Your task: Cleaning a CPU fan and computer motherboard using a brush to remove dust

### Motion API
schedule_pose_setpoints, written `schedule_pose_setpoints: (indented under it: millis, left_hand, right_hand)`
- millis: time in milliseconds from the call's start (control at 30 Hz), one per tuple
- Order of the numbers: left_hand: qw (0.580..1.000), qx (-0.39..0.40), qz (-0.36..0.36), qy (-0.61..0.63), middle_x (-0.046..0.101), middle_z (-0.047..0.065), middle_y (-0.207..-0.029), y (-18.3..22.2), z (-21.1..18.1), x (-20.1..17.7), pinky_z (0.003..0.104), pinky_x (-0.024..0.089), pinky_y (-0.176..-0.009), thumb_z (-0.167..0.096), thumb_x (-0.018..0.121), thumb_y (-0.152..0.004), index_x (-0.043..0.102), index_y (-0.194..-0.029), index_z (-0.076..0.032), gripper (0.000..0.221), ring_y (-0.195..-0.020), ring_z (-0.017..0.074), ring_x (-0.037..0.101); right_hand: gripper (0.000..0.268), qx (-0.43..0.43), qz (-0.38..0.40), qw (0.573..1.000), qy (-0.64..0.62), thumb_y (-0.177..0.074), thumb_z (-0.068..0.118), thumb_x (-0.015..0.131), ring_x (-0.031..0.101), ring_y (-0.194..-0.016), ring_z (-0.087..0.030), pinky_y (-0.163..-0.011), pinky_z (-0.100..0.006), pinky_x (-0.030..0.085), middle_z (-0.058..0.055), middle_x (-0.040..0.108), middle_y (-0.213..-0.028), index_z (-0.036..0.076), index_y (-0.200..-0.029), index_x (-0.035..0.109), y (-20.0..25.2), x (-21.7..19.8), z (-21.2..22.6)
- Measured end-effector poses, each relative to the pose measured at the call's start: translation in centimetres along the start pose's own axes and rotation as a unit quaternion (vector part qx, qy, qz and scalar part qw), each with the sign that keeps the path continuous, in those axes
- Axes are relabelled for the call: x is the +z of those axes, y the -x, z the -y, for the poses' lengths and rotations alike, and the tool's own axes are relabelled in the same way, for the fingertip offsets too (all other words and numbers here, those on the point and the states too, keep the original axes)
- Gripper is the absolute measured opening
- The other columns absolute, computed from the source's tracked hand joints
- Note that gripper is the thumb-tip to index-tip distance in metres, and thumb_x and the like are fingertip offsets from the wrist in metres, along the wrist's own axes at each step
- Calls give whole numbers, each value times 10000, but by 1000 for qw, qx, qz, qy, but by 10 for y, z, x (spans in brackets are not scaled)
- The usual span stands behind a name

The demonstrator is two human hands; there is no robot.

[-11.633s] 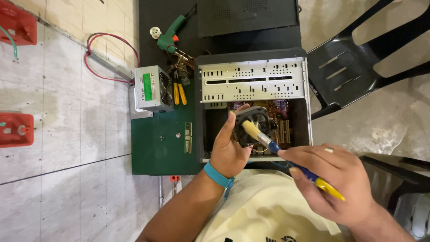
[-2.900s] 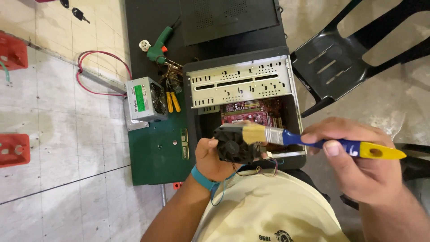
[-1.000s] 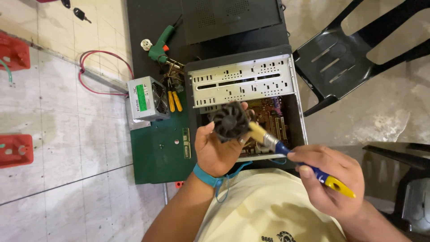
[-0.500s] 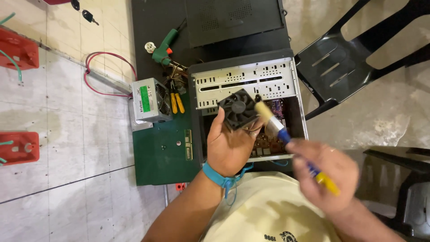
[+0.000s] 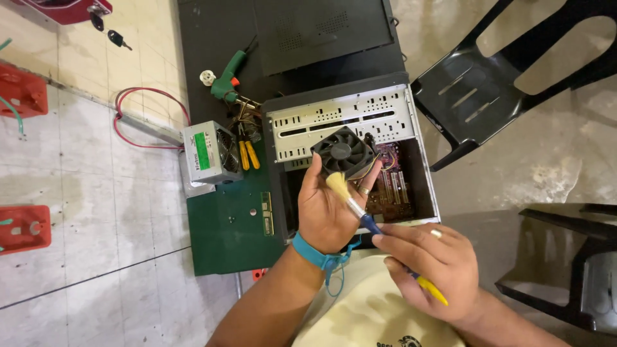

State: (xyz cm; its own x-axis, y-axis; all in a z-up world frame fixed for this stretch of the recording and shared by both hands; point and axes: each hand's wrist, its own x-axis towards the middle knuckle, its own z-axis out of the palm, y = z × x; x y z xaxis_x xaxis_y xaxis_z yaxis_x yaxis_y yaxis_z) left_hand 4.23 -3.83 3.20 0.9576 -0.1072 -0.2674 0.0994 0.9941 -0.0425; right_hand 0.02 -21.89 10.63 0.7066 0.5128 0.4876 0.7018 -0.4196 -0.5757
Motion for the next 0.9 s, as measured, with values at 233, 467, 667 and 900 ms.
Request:
schedule_pose_setpoints:
  millis: [233,467,667,900]
  left_hand:
    - [941,96,66,-317,514,308,-1487,15,-3,-13,490,549,-1131,-253,456,-1125,404,-1553,41,522,-1360,400,541]
    - [928,68,-62,-360,611,229,-1464,14,8,6,511,381,-1279,-488,209,-1110,531,-1501,-72,656,-1438,374,538]
    - [806,116,-127,-567,687,228,-1269,12,13,-66,484,523,-991,-273,514,-1006,432,-1564,-50,606,-1160,368,661]
    - [907,41,-167,-384,724,129,-1313,23,10,-6,298,575,-853,-511,326,-1070,612,-1504,-162,626,-1106,213,701]
  right_hand:
    - [237,199,-175,961,-75,-1018,134,544,686,-665,-184,-644,-254,521,-142,708,-801,-51,-1020,694,-6,-21,1]
    - [150,-36,41,998,-5,-881,171,570,696,-611,-183,-594,-327,583,-26,740,-795,117,-878,710,-43,-40,9]
    - [80,-81,94,985,117,-935,203,662,693,-693,-178,-520,-316,495,-4,745,-902,138,-971,692,-83,-45,17]
    - [71,-97,194,968,126,-902,228,694,535,-461,-236,-451,-354,437,48,715,-778,157,-906,697,-95,-43,30]
